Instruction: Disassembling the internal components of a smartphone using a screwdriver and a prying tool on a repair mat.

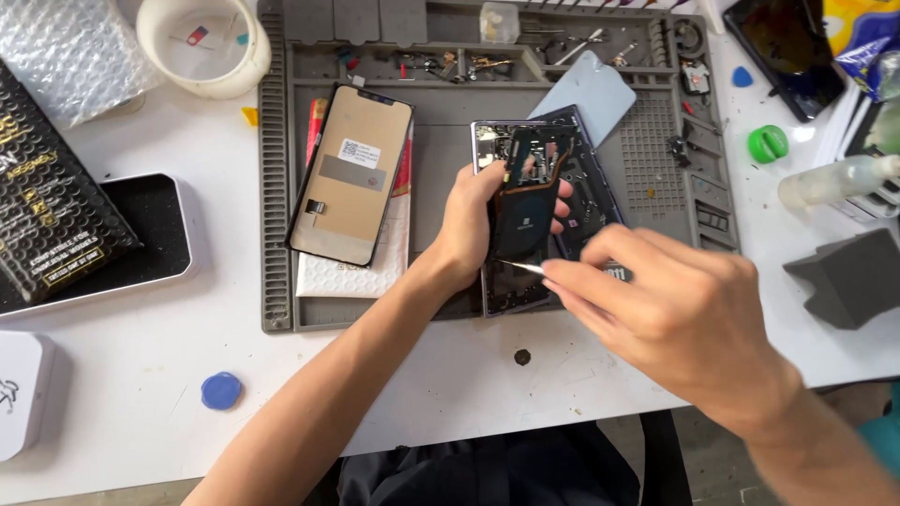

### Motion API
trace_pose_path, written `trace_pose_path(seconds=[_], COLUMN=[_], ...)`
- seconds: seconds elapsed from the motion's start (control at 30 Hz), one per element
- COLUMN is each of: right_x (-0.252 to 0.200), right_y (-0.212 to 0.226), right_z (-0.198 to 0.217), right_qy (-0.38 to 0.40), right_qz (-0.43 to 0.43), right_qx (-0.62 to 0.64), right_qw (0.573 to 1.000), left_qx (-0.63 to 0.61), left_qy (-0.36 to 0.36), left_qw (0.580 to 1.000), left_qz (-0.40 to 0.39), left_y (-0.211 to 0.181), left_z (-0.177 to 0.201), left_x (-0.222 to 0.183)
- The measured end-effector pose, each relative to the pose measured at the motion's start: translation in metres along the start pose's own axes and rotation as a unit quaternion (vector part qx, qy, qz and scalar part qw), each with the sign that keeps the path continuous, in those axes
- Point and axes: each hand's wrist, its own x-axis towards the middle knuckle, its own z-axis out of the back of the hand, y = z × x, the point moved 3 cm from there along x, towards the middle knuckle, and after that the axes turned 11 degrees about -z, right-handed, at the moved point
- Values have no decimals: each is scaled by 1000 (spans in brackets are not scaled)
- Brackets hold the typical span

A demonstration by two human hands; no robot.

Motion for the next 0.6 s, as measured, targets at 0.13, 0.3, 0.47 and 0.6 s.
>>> trace_pose_path(seconds=[0.13, 0.3, 0.47, 0.6], right_x=[13, 16, 15, 27], right_y=[4, 11, 3, 13], right_z=[5, -1, -3, -1], right_qy=[54, 164, 168, 125], right_qz=[35, 40, 79, 143], right_qx=[-54, -94, -112, -88], right_qw=[996, 981, 976, 978], left_qx=[-5, -9, 43, -26], left_qy=[-17, -21, -11, -22], left_qw=[1000, 1000, 999, 999], left_qz=[9, 9, 16, 26], left_y=[-1, 1, -10, -8], left_z=[-4, -4, -7, -6], left_x=[-3, -3, -5, -13])
